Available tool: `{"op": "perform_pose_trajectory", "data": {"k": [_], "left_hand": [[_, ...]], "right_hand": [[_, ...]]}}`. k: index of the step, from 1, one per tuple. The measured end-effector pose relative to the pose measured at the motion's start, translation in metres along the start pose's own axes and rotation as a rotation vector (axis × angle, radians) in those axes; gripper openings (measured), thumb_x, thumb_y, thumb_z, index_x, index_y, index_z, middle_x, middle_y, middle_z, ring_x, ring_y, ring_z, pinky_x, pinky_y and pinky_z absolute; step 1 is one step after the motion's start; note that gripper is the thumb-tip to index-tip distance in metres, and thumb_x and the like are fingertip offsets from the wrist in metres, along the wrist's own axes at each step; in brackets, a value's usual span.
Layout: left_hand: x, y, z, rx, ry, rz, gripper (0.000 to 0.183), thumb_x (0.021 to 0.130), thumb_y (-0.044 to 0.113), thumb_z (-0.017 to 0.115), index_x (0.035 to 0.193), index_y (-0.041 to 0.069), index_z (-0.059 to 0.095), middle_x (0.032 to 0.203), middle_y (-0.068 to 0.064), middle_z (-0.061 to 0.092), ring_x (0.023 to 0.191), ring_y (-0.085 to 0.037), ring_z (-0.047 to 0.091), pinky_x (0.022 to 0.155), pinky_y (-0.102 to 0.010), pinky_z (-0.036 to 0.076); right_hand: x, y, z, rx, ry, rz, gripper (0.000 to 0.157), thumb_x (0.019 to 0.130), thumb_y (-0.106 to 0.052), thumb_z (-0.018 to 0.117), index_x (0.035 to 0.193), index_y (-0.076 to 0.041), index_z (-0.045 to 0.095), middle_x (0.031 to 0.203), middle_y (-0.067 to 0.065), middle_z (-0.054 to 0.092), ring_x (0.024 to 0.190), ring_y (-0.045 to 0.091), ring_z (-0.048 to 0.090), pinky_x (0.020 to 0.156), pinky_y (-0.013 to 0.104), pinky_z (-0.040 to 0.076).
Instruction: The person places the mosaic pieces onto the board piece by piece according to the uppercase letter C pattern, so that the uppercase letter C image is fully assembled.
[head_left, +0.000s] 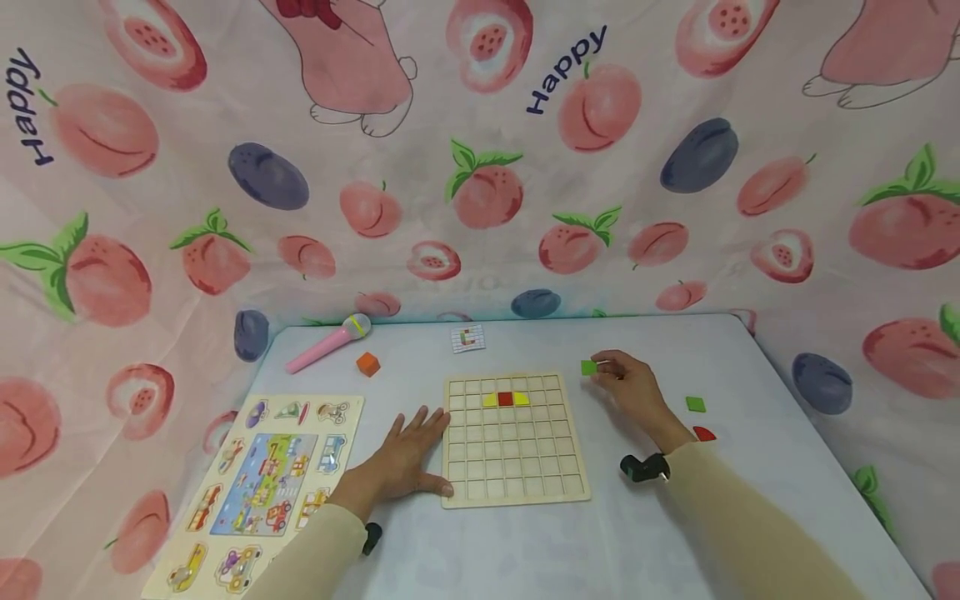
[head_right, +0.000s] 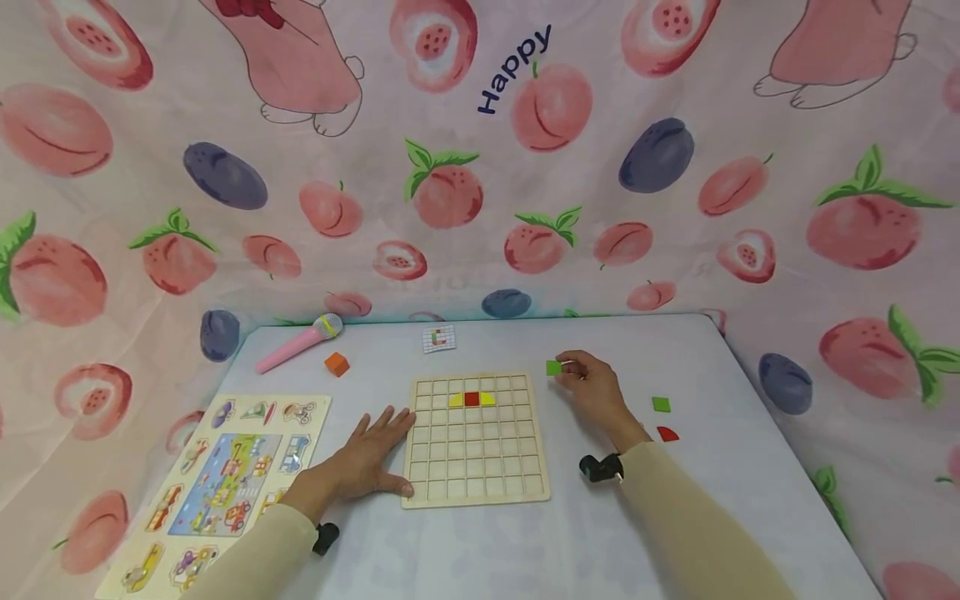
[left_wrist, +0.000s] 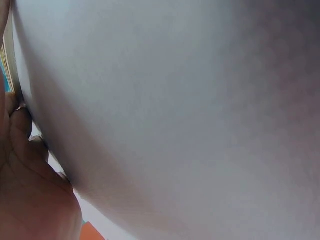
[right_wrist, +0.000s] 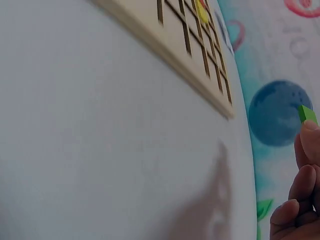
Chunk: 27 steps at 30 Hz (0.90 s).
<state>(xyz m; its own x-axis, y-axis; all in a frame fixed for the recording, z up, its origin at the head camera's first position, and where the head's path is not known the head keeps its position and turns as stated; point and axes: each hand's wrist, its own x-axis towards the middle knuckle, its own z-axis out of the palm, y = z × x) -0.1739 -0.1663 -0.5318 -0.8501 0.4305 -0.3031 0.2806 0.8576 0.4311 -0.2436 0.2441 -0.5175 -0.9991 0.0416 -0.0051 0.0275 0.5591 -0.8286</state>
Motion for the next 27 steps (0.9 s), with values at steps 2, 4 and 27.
{"op": "perform_pose_trajectory", "data": {"k": [2,4,27], "left_hand": [[0.000,0.000,0.000,-0.003,0.003,0.010,0.124,0.074,0.063,0.087,0.170,0.018,0.023,0.178,-0.001,0.019,0.166,-0.028,0.004,0.135,-0.055,-0.002],[0.000,0.000,0.000,-0.003,0.004,0.018,0.124,0.074,0.063,0.087,0.170,0.017,0.023,0.178,-0.002,0.019,0.166,-0.029,0.005,0.135,-0.056,-0.001],[0.001,-0.003,0.002,0.014,0.007,0.014,0.125,0.073,0.066,0.086,0.170,0.018,0.023,0.178,0.000,0.017,0.166,-0.027,0.004,0.135,-0.056,-0.001]], "right_hand": [[-0.002,-0.004,0.008,0.016,0.007,-0.013,0.032,0.100,-0.010,0.071,0.132,-0.012,0.069,0.118,0.015,0.073,0.104,0.027,0.063,0.085,0.026,0.052],[-0.004,-0.008,0.017,0.032,0.017,-0.026,0.032,0.100,-0.009,0.072,0.131,-0.011,0.070,0.114,0.015,0.074,0.101,0.025,0.063,0.080,0.025,0.052],[-0.040,-0.061,0.107,0.198,-0.124,-0.037,0.028,0.092,-0.008,0.079,0.120,-0.015,0.076,0.099,0.003,0.072,0.085,0.015,0.063,0.078,0.027,0.053]]}}
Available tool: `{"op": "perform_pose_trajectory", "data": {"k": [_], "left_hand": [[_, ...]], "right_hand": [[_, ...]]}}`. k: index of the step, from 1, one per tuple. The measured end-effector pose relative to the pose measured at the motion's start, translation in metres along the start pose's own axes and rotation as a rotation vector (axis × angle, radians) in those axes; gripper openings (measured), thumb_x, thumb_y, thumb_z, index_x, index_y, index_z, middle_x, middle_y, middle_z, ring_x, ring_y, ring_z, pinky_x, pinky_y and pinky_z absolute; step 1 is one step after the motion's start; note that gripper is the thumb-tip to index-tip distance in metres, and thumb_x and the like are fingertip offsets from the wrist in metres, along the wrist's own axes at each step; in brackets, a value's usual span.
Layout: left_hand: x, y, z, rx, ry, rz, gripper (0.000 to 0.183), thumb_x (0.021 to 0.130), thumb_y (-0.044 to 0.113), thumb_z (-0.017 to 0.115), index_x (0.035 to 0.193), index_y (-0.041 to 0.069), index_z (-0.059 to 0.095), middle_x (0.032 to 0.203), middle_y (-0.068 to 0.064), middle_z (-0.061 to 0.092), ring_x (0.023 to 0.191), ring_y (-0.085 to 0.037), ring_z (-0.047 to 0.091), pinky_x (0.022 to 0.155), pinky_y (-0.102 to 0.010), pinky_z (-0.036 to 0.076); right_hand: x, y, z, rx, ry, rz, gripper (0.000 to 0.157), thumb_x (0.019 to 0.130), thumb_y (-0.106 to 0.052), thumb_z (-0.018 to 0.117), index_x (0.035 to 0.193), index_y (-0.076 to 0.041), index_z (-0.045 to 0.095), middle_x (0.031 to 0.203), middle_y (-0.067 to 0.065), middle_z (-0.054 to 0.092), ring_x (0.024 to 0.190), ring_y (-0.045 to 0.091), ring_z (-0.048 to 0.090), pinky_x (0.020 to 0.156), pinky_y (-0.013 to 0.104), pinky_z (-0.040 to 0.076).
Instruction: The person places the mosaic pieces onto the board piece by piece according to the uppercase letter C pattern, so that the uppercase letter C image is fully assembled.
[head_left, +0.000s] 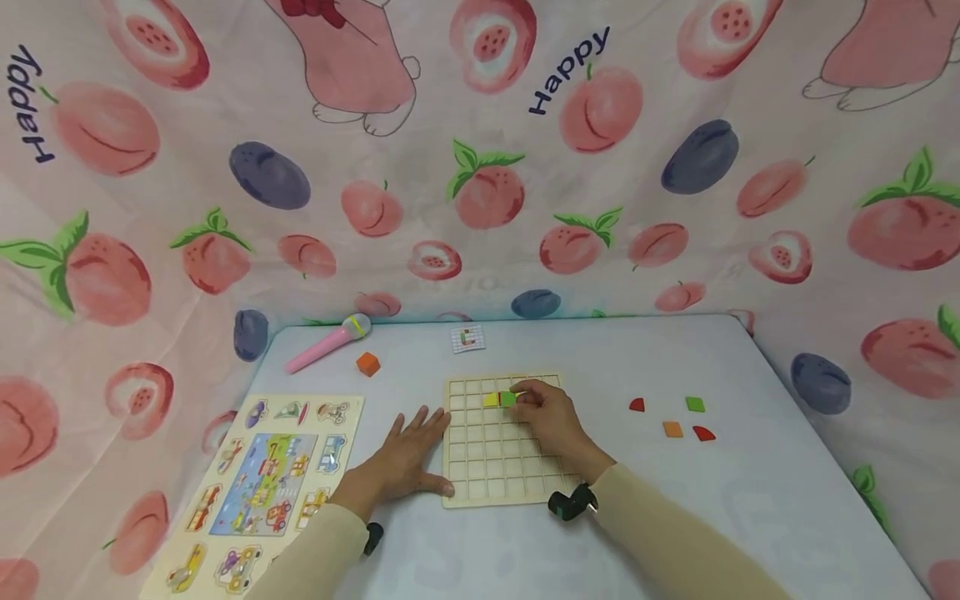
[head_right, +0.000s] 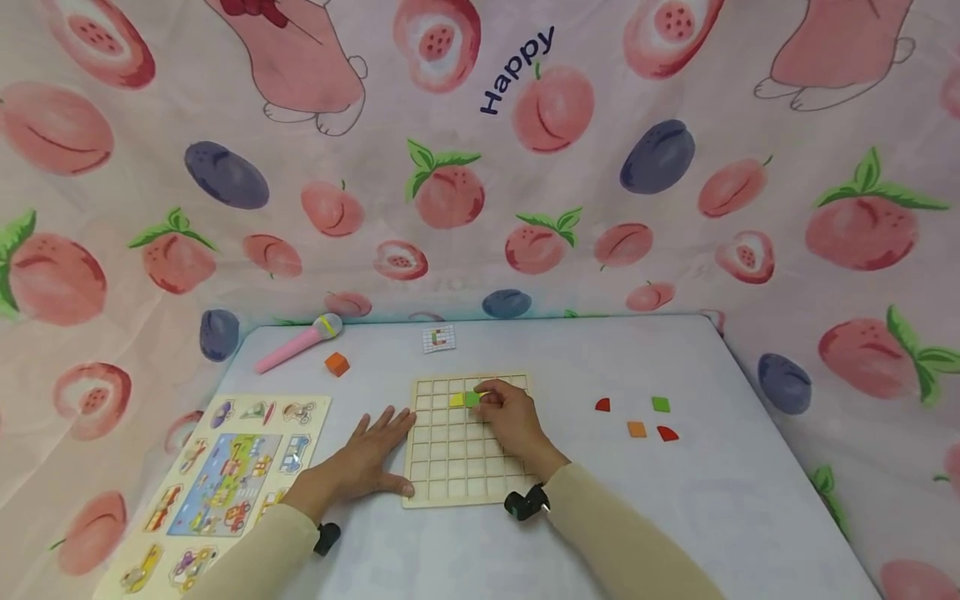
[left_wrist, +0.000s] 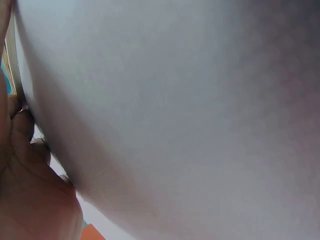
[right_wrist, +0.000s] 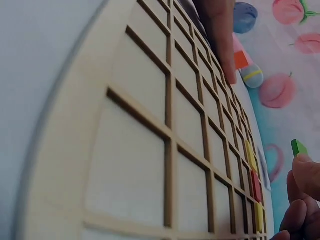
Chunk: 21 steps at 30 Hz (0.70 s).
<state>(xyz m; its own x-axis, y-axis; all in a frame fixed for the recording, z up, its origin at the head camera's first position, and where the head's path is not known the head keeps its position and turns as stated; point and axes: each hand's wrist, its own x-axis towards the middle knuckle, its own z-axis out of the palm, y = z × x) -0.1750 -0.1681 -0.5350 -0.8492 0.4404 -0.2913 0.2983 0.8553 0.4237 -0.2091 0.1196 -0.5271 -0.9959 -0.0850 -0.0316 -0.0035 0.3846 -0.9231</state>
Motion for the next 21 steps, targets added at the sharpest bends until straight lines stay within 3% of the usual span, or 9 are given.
{"op": "perform_pose_trajectory", "data": {"k": [10,21], "left_hand": [[0.001,0.002,-0.002,0.004,0.000,0.024,0.123,0.076,0.065,0.085,0.170,0.016,0.023,0.178,-0.003,0.018,0.166,-0.029,0.005,0.135,-0.057,0.000],[0.000,0.004,-0.003,0.000,-0.009,-0.003,0.124,0.074,0.063,0.087,0.170,0.017,0.023,0.178,-0.001,0.019,0.166,-0.028,0.005,0.135,-0.057,0.000]], "right_hand": [[0.000,0.004,0.018,-0.059,0.028,0.003,0.025,0.091,-0.008,0.081,0.113,-0.018,0.078,0.097,0.000,0.073,0.090,0.015,0.061,0.080,0.030,0.052],[-0.001,0.003,0.030,-0.180,0.019,-0.011,0.022,0.091,-0.007,0.080,0.112,-0.014,0.077,0.098,-0.003,0.073,0.090,0.012,0.061,0.079,0.026,0.052]]}}
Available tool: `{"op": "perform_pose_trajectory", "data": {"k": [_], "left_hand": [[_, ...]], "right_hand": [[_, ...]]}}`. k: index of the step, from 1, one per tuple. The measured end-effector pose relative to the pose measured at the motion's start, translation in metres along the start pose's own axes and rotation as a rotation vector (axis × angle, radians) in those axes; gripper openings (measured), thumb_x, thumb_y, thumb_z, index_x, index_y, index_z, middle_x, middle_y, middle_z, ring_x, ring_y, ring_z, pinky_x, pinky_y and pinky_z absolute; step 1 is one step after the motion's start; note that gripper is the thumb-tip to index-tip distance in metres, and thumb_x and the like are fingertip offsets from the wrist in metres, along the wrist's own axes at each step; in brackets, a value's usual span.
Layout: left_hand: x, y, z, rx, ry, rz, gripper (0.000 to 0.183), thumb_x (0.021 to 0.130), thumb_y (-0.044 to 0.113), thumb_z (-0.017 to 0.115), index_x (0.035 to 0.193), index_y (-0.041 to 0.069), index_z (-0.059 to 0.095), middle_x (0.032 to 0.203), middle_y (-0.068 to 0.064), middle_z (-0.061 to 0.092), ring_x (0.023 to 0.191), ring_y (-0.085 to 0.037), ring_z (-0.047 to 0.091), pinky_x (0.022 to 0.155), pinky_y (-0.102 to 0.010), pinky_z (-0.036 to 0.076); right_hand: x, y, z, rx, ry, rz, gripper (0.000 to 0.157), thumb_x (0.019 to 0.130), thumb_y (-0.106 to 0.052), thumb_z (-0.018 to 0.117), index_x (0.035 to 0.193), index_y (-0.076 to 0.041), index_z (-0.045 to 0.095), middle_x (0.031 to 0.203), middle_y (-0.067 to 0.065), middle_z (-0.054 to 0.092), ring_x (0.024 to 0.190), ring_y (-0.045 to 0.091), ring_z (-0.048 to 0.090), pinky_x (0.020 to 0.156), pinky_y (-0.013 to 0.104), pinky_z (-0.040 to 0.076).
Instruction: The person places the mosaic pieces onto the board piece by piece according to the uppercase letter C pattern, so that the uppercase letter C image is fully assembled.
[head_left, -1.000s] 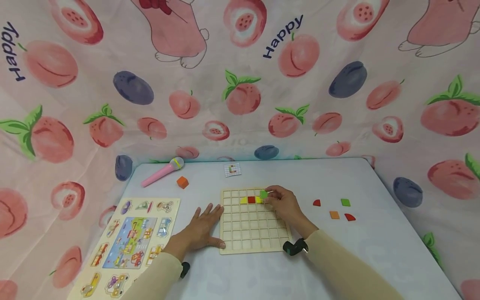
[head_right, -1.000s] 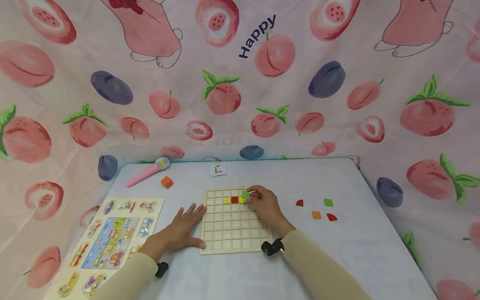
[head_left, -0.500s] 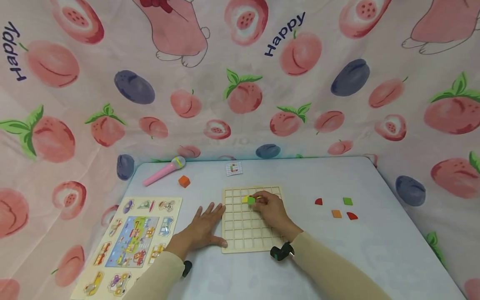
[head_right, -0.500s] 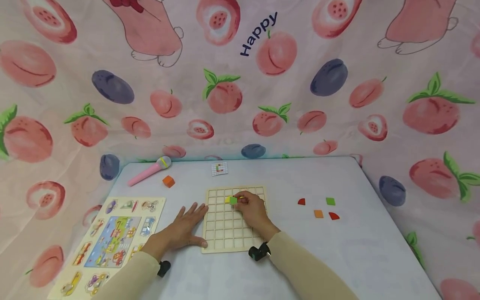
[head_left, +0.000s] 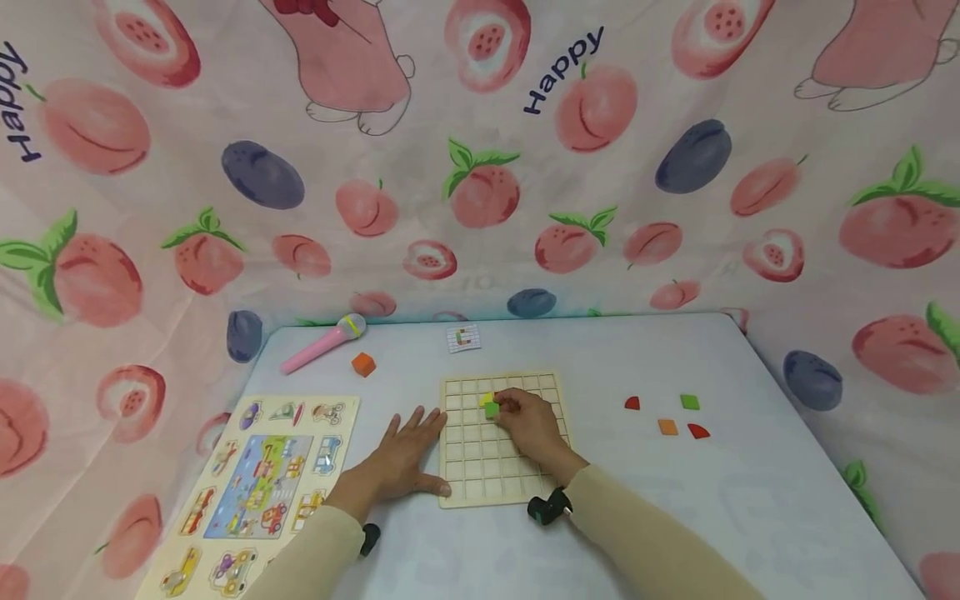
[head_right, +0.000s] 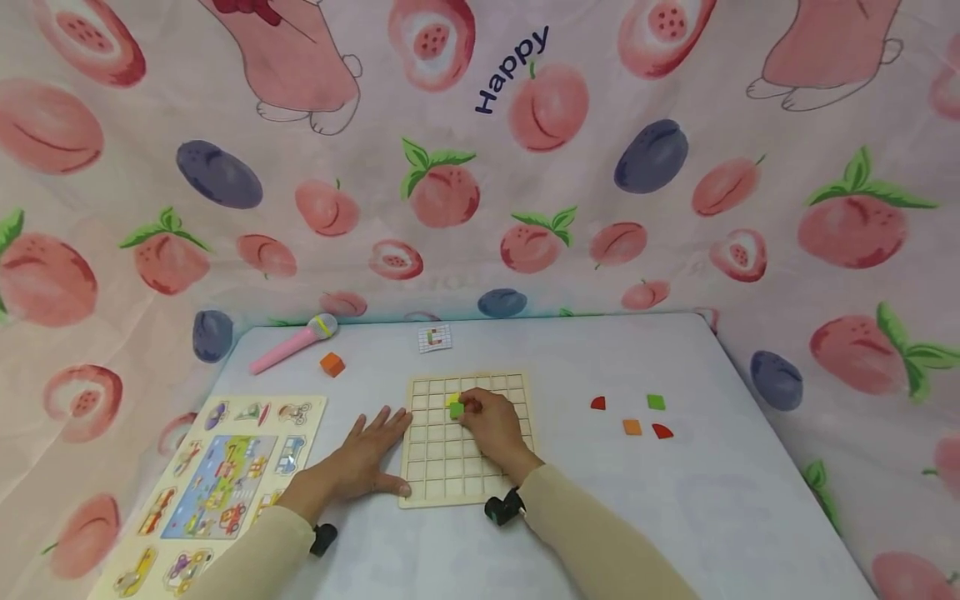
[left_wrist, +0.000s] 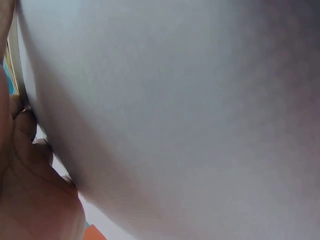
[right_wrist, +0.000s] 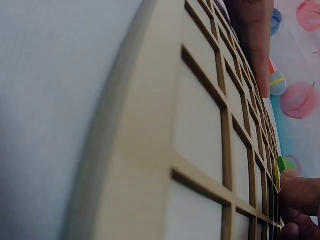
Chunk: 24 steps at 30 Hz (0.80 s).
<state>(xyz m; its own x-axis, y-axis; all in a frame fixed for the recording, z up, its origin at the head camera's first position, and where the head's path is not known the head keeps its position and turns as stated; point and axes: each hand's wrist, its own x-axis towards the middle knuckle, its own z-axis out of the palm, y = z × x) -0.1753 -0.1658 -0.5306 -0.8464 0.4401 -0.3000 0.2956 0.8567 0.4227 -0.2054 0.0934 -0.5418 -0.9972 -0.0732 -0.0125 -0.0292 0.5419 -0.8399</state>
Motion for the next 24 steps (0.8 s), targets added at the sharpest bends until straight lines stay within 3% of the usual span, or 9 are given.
{"op": "perform_pose_trajectory", "data": {"k": [7,24], "left_hand": [[-0.001,0.000,0.001,-0.020,-0.002,-0.014,0.125,0.073,0.065,0.087,0.170,0.018,0.024,0.178,0.000,0.019,0.166,-0.028,0.004,0.135,-0.057,-0.001],[-0.001,0.000,0.002,-0.019,0.013,-0.010,0.125,0.073,0.065,0.087,0.170,0.019,0.024,0.178,0.000,0.019,0.166,-0.028,0.005,0.135,-0.057,-0.001]], "right_hand": [[-0.002,-0.002,0.007,-0.101,0.009,-0.012,0.021,0.091,-0.010,0.080,0.112,-0.015,0.077,0.090,-0.005,0.067,0.085,0.015,0.055,0.077,0.030,0.046],[0.001,-0.010,0.006,-0.165,-0.020,0.010,0.025,0.090,-0.009,0.082,0.114,-0.013,0.079,0.090,-0.005,0.071,0.083,0.011,0.059,0.075,0.029,0.051]]}}
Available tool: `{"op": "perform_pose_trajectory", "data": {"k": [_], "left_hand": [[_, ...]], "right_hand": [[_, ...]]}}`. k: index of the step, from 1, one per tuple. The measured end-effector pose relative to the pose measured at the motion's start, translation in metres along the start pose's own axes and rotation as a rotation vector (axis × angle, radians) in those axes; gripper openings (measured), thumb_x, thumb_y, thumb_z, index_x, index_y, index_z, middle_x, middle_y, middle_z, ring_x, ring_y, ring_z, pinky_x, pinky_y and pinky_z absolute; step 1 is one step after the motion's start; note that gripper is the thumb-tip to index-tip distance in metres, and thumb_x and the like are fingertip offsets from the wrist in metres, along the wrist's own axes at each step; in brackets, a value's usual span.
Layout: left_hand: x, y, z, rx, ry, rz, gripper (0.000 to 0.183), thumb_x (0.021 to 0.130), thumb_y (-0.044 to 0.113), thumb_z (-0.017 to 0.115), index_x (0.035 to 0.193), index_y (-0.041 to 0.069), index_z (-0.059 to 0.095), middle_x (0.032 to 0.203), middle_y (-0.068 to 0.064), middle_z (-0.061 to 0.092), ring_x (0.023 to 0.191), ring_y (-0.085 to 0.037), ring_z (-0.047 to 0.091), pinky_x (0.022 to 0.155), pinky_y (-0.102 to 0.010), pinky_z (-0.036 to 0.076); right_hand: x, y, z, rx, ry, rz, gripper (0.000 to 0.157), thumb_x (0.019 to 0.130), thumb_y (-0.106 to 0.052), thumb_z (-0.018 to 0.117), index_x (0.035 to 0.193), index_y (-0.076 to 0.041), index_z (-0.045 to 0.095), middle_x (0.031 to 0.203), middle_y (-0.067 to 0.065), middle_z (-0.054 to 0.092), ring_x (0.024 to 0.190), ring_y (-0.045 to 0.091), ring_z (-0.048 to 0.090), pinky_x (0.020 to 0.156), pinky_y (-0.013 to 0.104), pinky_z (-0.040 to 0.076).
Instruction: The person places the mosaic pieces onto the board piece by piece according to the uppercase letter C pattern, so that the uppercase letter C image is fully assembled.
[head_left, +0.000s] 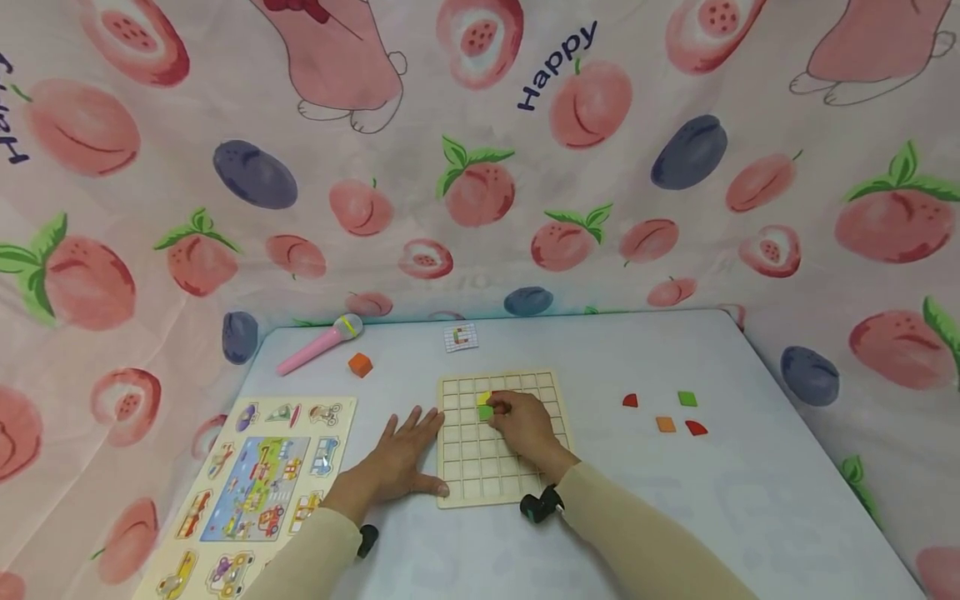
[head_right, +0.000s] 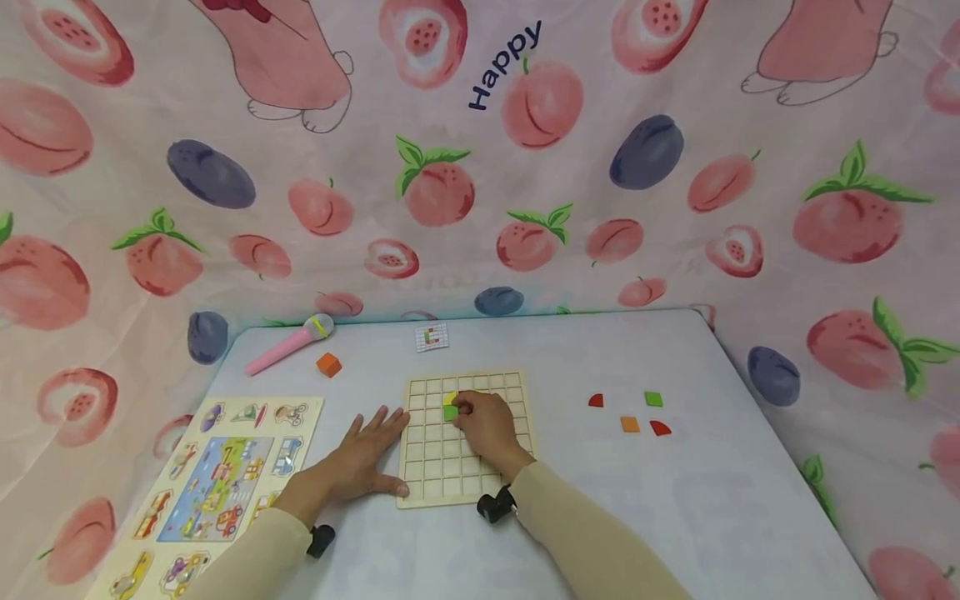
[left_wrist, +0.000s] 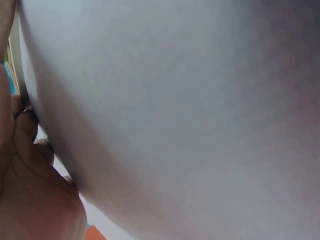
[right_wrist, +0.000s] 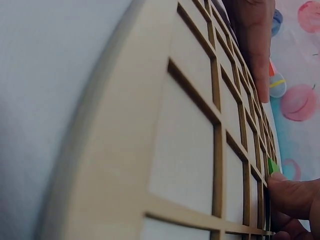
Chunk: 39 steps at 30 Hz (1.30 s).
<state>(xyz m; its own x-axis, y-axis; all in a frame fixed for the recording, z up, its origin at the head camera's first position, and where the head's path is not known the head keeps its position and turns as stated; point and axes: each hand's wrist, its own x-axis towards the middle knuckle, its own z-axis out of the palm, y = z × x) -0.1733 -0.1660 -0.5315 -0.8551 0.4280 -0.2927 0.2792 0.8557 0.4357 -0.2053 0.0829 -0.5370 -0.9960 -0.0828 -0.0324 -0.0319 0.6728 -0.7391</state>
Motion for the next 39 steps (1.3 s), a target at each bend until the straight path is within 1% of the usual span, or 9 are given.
{"op": "perform_pose_trajectory", "data": {"k": [7,13,23,32,39], "left_hand": [[-0.0008,0.0004,-0.0012,-0.014,-0.002,0.002,0.124,0.073,0.063,0.087,0.170,0.019,0.024,0.177,0.000,0.020,0.166,-0.028,0.005,0.134,-0.057,-0.002],[-0.0012,0.0003,-0.0004,0.000,0.004,0.008,0.124,0.074,0.064,0.087,0.170,0.018,0.024,0.177,-0.001,0.020,0.166,-0.028,0.005,0.134,-0.057,-0.002],[-0.0028,0.0028,-0.0025,-0.005,-0.002,0.006,0.122,0.075,0.062,0.088,0.170,0.018,0.024,0.177,-0.002,0.020,0.166,-0.029,0.005,0.135,-0.057,-0.001],[-0.0030,0.0028,-0.0022,-0.007,0.005,0.026,0.122,0.075,0.062,0.087,0.169,0.016,0.025,0.177,-0.003,0.020,0.166,-0.030,0.006,0.134,-0.057,-0.001],[-0.0022,0.0012,-0.0017,-0.005,-0.002,0.023,0.123,0.075,0.063,0.086,0.170,0.018,0.022,0.178,0.000,0.018,0.166,-0.027,0.004,0.135,-0.055,-0.002]], "right_hand": [[0.0000,0.0006,0.0002,0.008,-0.006,-0.005,0.024,0.090,-0.010,0.082,0.114,-0.013,0.079,0.091,-0.004,0.072,0.083,0.012,0.061,0.076,0.030,0.051],[-0.0002,0.0017,0.0010,0.010,-0.001,-0.028,0.024,0.089,-0.010,0.082,0.113,-0.012,0.080,0.089,-0.004,0.071,0.082,0.012,0.058,0.074,0.029,0.049],[0.0001,0.0030,-0.0001,0.015,-0.004,-0.040,0.024,0.089,-0.012,0.083,0.112,-0.012,0.080,0.090,-0.004,0.072,0.084,0.012,0.060,0.076,0.030,0.051],[0.0013,0.0055,0.0003,0.014,-0.001,-0.050,0.021,0.090,-0.012,0.083,0.110,-0.012,0.081,0.090,-0.004,0.072,0.081,0.011,0.060,0.074,0.028,0.050],[0.0012,0.0042,-0.0005,0.024,-0.002,-0.042,0.019,0.091,-0.011,0.082,0.110,-0.011,0.081,0.087,-0.004,0.070,0.080,0.012,0.058,0.073,0.027,0.047]]}}
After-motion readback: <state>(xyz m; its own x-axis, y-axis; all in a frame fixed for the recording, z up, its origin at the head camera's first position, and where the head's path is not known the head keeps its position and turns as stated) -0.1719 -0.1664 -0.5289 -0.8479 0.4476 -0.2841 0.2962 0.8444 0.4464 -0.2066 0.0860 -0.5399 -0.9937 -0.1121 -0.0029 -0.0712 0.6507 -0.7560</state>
